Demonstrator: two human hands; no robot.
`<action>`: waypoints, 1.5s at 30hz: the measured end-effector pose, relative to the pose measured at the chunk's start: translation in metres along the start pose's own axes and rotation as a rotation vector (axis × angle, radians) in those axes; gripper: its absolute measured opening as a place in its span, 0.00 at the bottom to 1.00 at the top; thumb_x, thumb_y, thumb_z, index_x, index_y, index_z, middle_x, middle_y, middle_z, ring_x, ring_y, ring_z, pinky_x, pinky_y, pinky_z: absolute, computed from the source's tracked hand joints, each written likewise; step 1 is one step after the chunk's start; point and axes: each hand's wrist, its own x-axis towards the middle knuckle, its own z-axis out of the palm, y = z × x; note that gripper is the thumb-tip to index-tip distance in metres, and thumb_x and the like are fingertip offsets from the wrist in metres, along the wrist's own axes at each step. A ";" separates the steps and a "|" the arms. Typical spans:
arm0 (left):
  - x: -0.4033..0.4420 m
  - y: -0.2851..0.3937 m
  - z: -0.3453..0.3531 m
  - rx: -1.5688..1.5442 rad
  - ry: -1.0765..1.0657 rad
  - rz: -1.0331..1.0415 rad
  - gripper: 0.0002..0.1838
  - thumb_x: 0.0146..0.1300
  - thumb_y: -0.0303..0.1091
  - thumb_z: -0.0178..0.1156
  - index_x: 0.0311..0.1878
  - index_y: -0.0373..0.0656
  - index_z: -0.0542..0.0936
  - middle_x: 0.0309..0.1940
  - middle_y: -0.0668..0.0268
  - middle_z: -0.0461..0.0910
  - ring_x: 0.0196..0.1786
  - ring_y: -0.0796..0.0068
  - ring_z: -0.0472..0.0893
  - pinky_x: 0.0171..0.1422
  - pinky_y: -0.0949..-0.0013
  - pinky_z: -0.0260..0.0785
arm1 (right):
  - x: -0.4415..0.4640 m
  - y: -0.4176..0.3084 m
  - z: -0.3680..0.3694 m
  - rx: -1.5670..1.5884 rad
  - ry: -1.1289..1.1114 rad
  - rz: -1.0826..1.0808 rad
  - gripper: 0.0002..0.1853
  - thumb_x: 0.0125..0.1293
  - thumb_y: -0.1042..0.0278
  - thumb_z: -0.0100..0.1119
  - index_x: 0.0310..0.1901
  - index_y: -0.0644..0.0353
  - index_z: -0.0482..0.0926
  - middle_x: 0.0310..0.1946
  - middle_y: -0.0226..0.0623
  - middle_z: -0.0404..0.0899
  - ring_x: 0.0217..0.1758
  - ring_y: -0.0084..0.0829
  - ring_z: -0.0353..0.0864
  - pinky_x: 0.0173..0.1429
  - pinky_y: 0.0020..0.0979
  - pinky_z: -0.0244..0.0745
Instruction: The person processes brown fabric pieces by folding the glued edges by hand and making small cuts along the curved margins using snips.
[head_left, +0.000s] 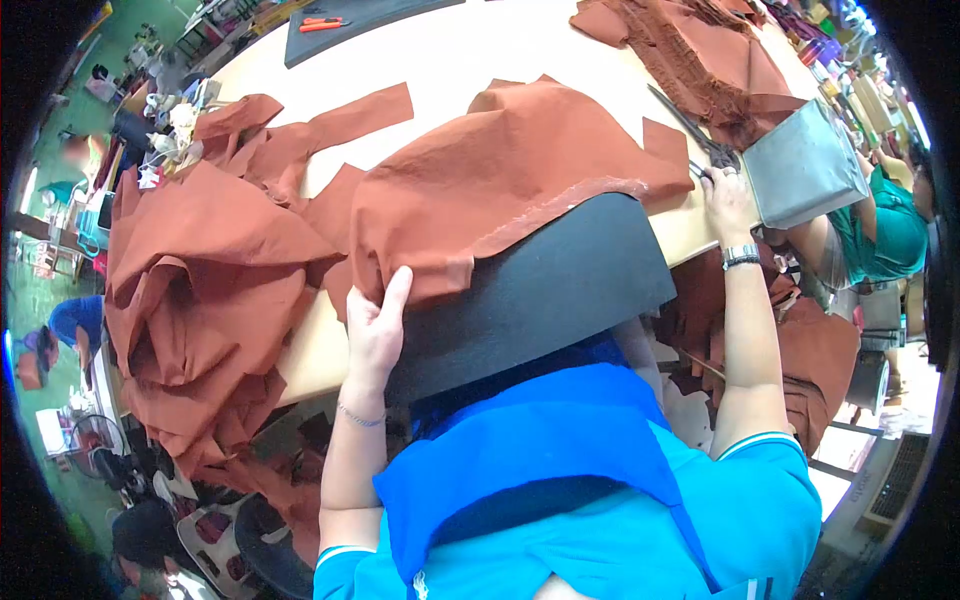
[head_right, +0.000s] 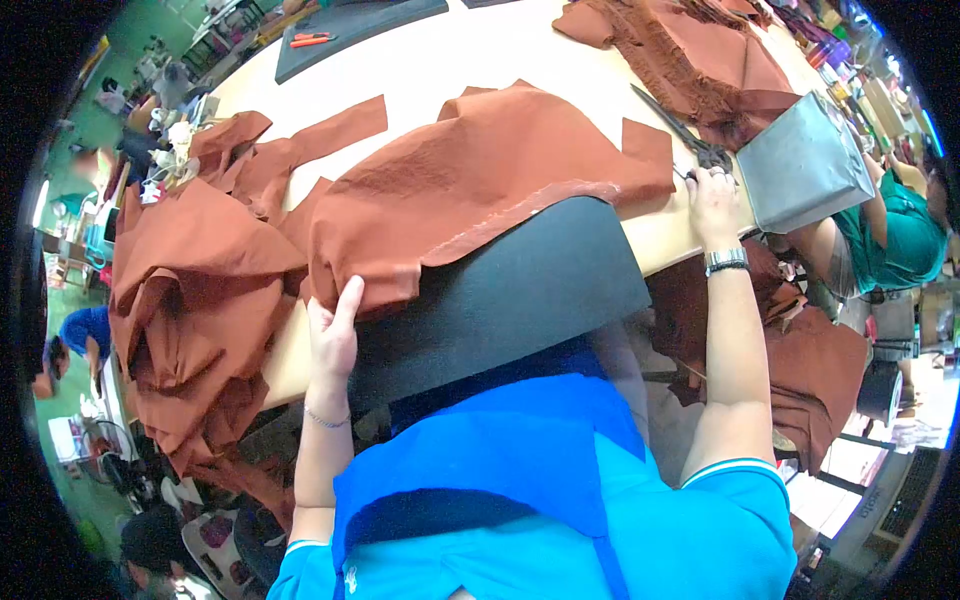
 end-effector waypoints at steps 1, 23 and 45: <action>0.002 -0.003 0.004 0.026 0.044 0.008 0.12 0.73 0.30 0.60 0.54 0.33 0.82 0.45 0.68 0.85 0.46 0.85 0.80 0.51 0.75 0.72 | 0.002 0.010 0.008 -0.003 -0.002 0.016 0.13 0.70 0.64 0.57 0.52 0.59 0.80 0.39 0.50 0.81 0.46 0.50 0.80 0.53 0.48 0.74; 0.040 -0.032 0.005 -0.116 -0.055 -0.328 0.18 0.68 0.37 0.66 0.53 0.32 0.80 0.39 0.62 0.85 0.35 0.77 0.82 0.38 0.72 0.76 | 0.048 -0.274 -0.068 1.087 -0.097 -0.223 0.13 0.74 0.58 0.58 0.46 0.60 0.77 0.38 0.47 0.83 0.38 0.43 0.84 0.43 0.40 0.78; 0.036 -0.038 0.001 0.333 -0.045 -0.517 0.25 0.64 0.53 0.70 0.32 0.41 0.72 0.27 0.73 0.71 0.28 0.84 0.68 0.27 0.74 0.63 | -0.028 -0.301 -0.096 1.323 -0.384 -0.589 0.22 0.57 0.77 0.66 0.55 0.53 0.83 0.38 0.34 0.80 0.36 0.30 0.82 0.40 0.30 0.79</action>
